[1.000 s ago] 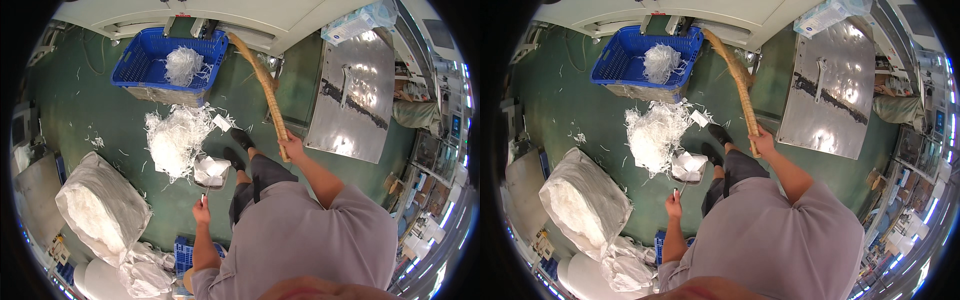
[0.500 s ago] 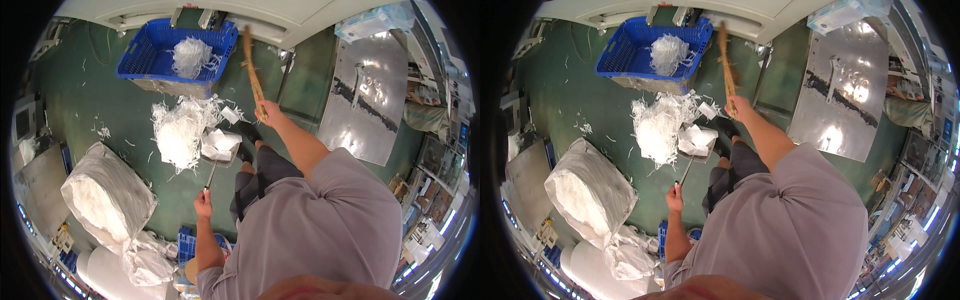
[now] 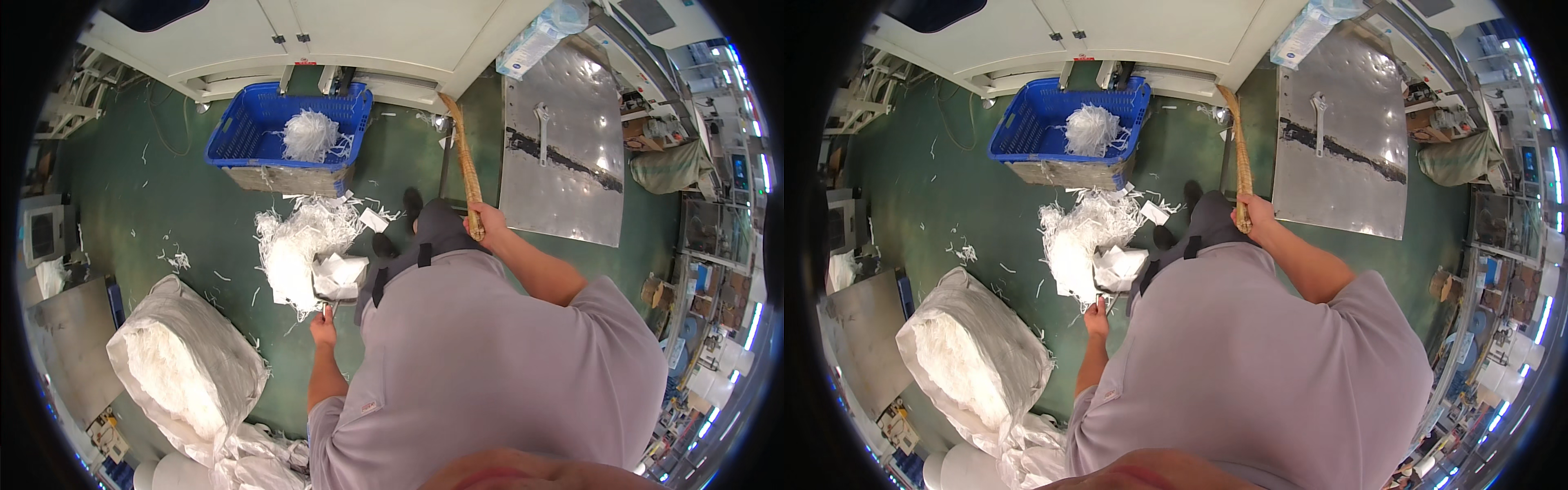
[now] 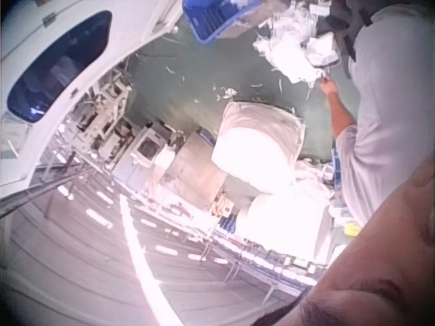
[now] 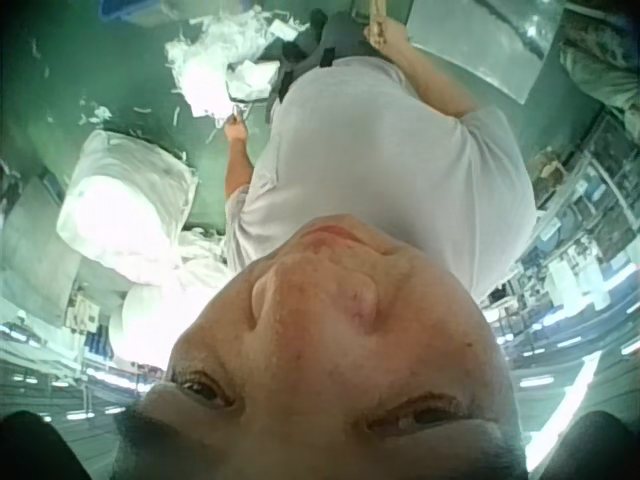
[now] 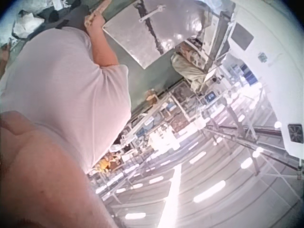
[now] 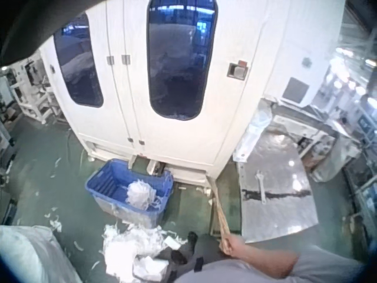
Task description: The person picks up a broom and a dustpan, then sweeps scraps of white material from the floor into the dustpan and empties it into a large bag. The person then walks to a cart filled with large stacks of white folded fabric and touches the top of the pile.
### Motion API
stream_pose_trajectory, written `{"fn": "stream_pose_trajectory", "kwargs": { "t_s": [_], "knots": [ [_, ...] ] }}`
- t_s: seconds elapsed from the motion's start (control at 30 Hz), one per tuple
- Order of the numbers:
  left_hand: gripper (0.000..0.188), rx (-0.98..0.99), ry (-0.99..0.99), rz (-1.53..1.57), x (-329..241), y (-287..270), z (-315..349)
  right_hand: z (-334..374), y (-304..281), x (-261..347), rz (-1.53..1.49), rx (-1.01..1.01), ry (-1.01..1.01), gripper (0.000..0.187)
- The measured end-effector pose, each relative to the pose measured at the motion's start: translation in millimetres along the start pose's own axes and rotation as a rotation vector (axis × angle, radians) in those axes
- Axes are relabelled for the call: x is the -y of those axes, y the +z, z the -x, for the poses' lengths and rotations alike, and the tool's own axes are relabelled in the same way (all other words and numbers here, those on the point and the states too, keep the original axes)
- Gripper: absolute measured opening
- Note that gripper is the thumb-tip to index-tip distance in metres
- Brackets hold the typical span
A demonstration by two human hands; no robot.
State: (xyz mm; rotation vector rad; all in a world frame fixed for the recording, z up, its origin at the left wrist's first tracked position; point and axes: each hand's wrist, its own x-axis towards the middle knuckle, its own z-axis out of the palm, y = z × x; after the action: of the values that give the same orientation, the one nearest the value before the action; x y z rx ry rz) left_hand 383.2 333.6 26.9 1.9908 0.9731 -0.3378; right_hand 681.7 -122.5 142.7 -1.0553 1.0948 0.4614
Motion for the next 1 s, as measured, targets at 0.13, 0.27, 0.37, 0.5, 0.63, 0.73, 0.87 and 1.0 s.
{"fn": "stream_pose_trajectory", "kwargs": {
  "t_s": [0.13, 0.27, 0.37, 0.5, 0.63, 0.73, 0.87, 1.0],
  "knots": [
    [0.062, 0.070, 0.003, -0.152, 11.9, -1.1, -19.0, -27.3, -20.8, -11.3, 0.026, -0.021, -0.068, 0.020],
    [0.064, 0.189, 0.012, -0.206, 35.7, -7.0, -38.0, -52.8, -27.5, -21.3, -0.083, -0.061, -0.003, 0.021],
    [0.062, 0.242, 0.005, -0.328, 28.9, -13.3, -48.0, -68.5, -34.9, -31.8, -0.192, -0.054, 0.020, 0.020],
    [0.065, 0.230, 0.017, -0.331, 58.5, 1.6, -68.5, -74.6, -34.6, -33.6, -0.194, -0.050, 0.060, 0.020],
    [0.065, 0.242, 0.010, -0.369, 54.5, 11.7, -74.2, -51.9, -37.9, -19.4, -0.015, -0.084, 0.043, 0.019],
    [0.058, 0.313, -0.020, -0.253, 22.1, 11.0, -68.9, -12.4, -40.5, 8.6, 0.208, -0.068, 0.005, 0.019],
    [0.055, 0.248, -0.007, -0.186, -33.5, -5.6, -56.4, -14.4, -27.1, 30.4, 0.616, -0.036, -0.095, 0.022],
    [0.052, 0.222, -0.057, -0.139, -49.8, -20.0, -42.3, -93.2, 25.3, 45.9, 1.299, -0.054, -0.378, 0.041]
  ]
}}
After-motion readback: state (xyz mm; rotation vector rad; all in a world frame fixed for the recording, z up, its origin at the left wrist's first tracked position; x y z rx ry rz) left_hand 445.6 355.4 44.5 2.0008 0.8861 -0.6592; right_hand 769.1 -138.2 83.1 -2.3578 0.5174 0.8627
